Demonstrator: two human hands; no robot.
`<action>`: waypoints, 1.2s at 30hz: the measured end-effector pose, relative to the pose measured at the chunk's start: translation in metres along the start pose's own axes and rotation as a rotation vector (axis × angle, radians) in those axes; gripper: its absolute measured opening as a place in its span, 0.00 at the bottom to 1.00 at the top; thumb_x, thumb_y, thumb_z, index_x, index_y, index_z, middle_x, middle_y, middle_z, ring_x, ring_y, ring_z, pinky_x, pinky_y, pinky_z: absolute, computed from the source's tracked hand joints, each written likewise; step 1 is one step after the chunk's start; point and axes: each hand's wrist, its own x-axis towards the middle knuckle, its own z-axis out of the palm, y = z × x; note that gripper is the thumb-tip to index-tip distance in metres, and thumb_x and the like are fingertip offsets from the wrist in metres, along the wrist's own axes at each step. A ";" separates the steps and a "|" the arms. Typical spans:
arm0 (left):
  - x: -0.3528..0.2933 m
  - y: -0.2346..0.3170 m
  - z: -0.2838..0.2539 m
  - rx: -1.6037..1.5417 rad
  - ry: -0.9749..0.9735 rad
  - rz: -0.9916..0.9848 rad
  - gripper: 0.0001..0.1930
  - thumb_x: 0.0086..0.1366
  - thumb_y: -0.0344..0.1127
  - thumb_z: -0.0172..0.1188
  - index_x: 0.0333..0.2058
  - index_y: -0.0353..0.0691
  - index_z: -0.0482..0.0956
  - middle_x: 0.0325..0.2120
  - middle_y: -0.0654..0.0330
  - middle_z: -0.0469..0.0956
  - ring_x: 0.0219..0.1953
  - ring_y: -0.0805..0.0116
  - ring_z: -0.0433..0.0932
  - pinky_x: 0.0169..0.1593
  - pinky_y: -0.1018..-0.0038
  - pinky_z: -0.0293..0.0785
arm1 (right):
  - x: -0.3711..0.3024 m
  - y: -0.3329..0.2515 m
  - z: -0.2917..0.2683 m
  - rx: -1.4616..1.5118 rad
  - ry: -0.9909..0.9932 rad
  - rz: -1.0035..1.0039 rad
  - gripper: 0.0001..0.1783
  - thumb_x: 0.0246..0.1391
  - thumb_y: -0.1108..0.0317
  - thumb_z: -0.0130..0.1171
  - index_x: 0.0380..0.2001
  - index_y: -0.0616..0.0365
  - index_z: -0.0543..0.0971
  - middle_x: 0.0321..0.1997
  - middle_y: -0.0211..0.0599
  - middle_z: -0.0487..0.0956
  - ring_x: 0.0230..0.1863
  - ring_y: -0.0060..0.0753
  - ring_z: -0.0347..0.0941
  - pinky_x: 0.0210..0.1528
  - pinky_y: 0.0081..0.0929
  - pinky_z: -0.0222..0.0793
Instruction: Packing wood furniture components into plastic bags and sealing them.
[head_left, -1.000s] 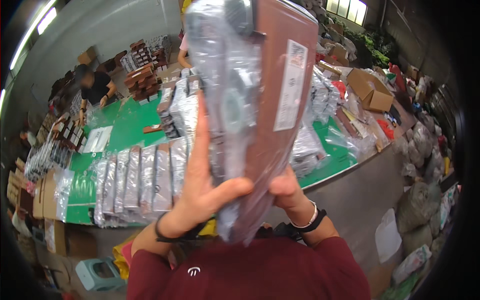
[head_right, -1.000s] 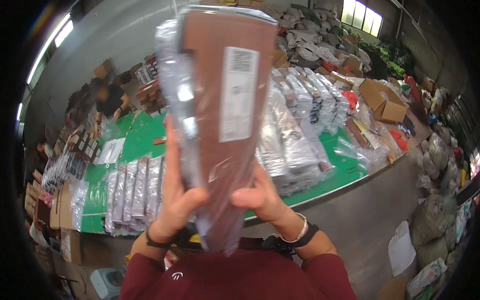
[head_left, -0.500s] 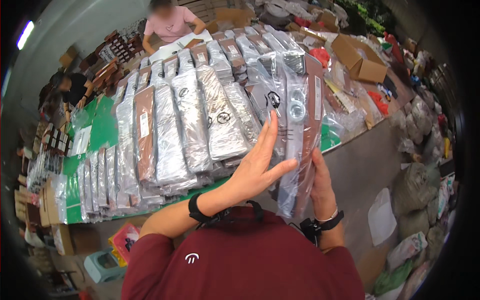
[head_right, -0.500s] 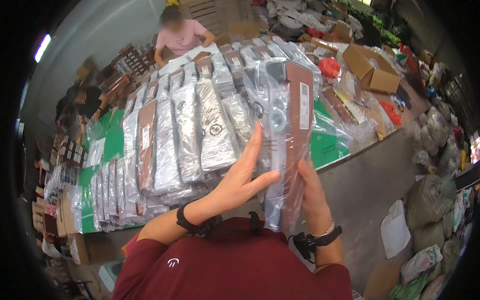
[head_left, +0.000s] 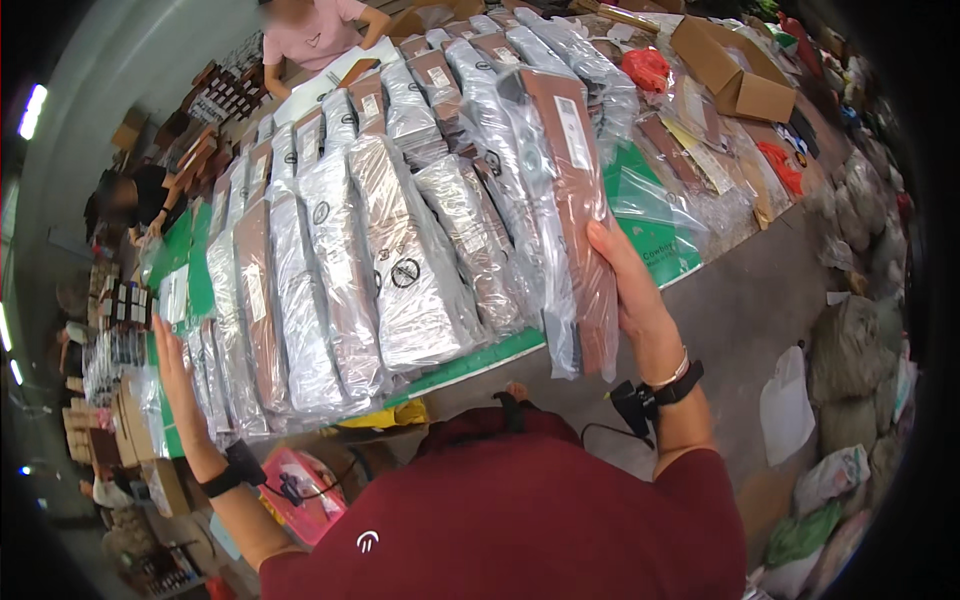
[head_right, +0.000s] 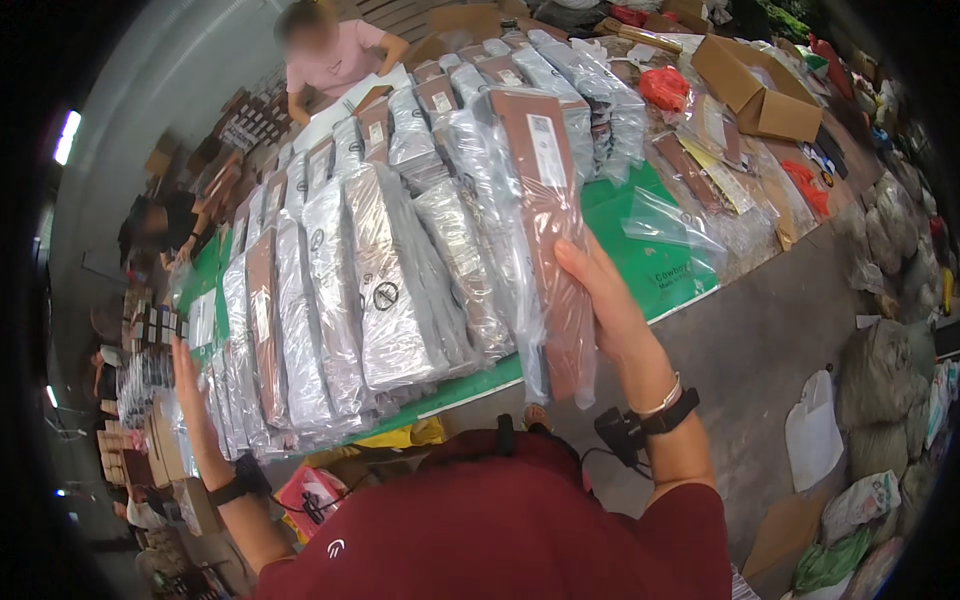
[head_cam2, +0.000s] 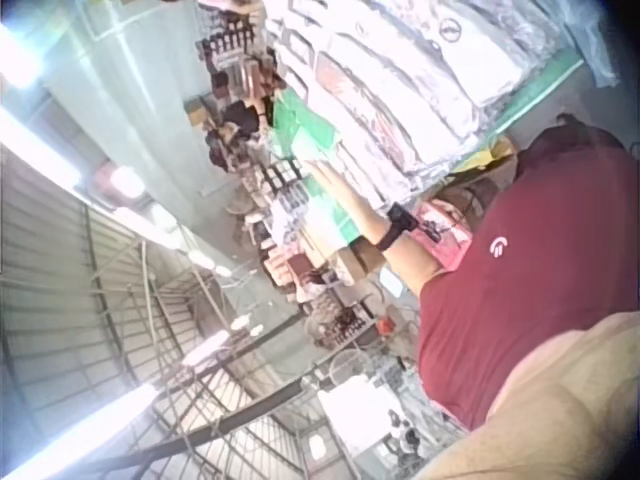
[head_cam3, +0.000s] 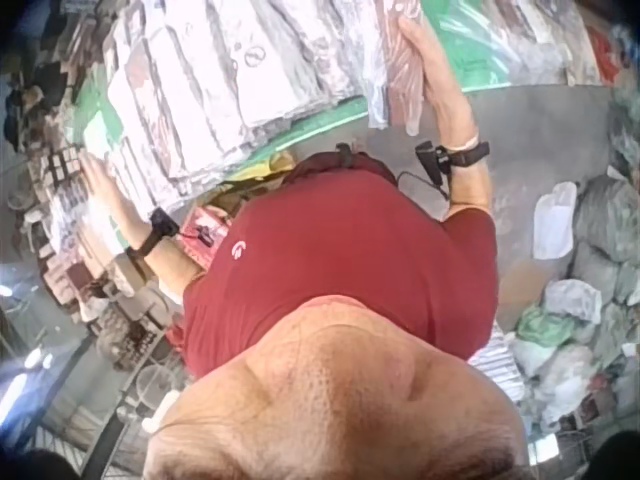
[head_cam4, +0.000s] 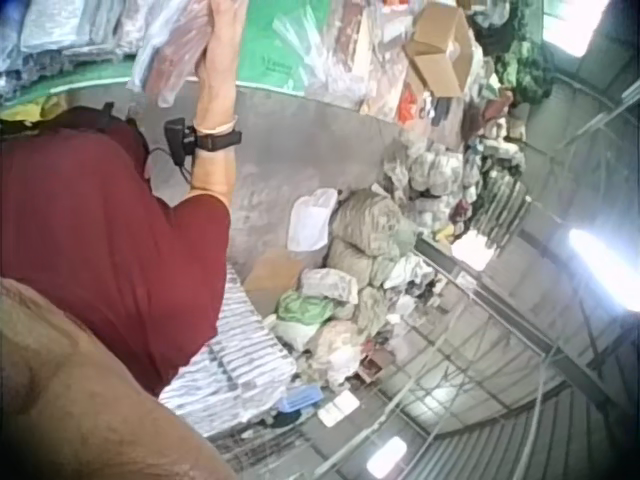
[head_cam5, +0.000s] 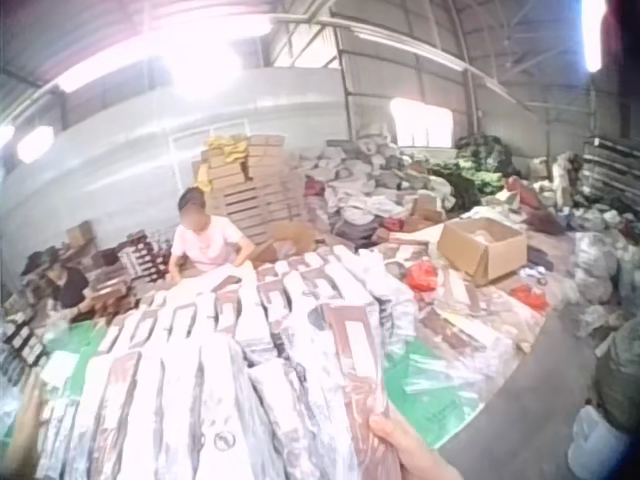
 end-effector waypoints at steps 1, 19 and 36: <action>-0.005 -0.005 -0.002 -0.119 -0.074 -0.289 0.30 0.77 0.46 0.43 0.72 0.42 0.50 0.72 0.52 0.53 0.72 0.61 0.54 0.71 0.64 0.51 | 0.009 -0.004 0.004 -0.038 -0.046 0.013 0.37 0.66 0.55 0.54 0.71 0.60 0.56 0.65 0.36 0.69 0.62 0.28 0.67 0.65 0.28 0.62; -0.025 -0.024 0.046 -0.501 -0.464 -0.439 0.34 0.75 0.41 0.48 0.72 0.36 0.46 0.71 0.58 0.53 0.70 0.68 0.54 0.72 0.72 0.47 | 0.084 0.109 0.025 -0.384 -0.080 0.062 0.47 0.64 0.52 0.55 0.73 0.66 0.46 0.76 0.53 0.51 0.76 0.41 0.48 0.74 0.30 0.45; -0.026 -0.026 0.037 -0.327 -0.196 -0.363 0.33 0.74 0.42 0.50 0.71 0.40 0.50 0.67 0.53 0.61 0.67 0.62 0.62 0.69 0.67 0.55 | 0.077 0.083 0.018 -0.475 0.109 -0.160 0.38 0.66 0.49 0.54 0.70 0.59 0.60 0.69 0.42 0.67 0.69 0.35 0.62 0.67 0.36 0.58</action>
